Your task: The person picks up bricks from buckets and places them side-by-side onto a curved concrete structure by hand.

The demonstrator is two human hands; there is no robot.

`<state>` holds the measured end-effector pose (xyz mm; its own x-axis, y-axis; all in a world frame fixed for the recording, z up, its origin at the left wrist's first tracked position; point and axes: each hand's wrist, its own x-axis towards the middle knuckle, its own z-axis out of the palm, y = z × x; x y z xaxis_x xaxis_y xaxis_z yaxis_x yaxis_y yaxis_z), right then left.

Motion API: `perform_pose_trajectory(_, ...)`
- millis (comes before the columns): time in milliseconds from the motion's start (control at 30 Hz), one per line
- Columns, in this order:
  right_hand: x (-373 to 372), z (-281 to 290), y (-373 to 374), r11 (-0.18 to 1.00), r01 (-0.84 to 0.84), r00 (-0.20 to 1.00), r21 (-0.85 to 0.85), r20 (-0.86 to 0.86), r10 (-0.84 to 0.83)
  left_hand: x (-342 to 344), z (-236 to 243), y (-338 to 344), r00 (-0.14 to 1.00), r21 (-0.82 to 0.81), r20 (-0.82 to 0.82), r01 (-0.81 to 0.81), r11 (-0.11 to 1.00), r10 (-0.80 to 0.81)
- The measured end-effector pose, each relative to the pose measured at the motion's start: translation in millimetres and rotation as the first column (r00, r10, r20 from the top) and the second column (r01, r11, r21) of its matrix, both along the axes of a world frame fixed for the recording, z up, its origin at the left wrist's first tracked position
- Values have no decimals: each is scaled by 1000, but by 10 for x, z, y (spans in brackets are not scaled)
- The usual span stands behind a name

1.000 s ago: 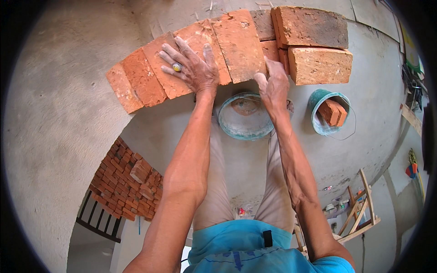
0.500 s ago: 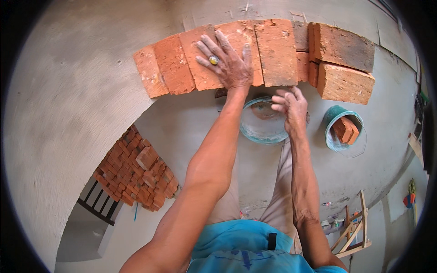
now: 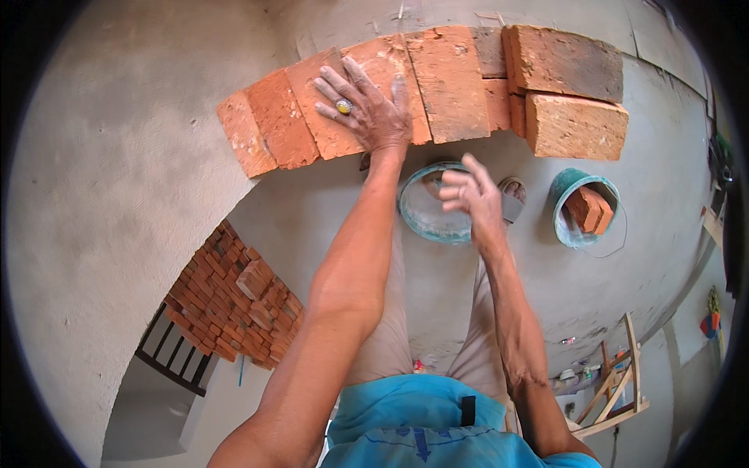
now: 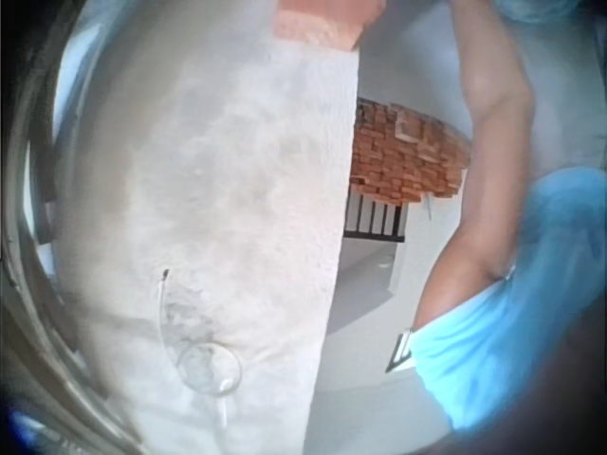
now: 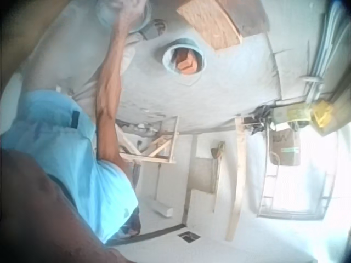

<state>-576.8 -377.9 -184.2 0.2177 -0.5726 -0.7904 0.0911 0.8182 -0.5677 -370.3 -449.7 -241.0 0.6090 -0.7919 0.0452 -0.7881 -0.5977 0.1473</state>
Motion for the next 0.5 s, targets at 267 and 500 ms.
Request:
perform_pose_trajectory(267,-651,-14,1810,784,-592,788,189,-68,612,-4,-13,22,999,-11,-45,3,1000,-3)
perform_pose_trajectory(500,-738,-260,1985,772,-616,740,156,-220,636,-27,5,-19,997,9,-76,-23,1000,23)
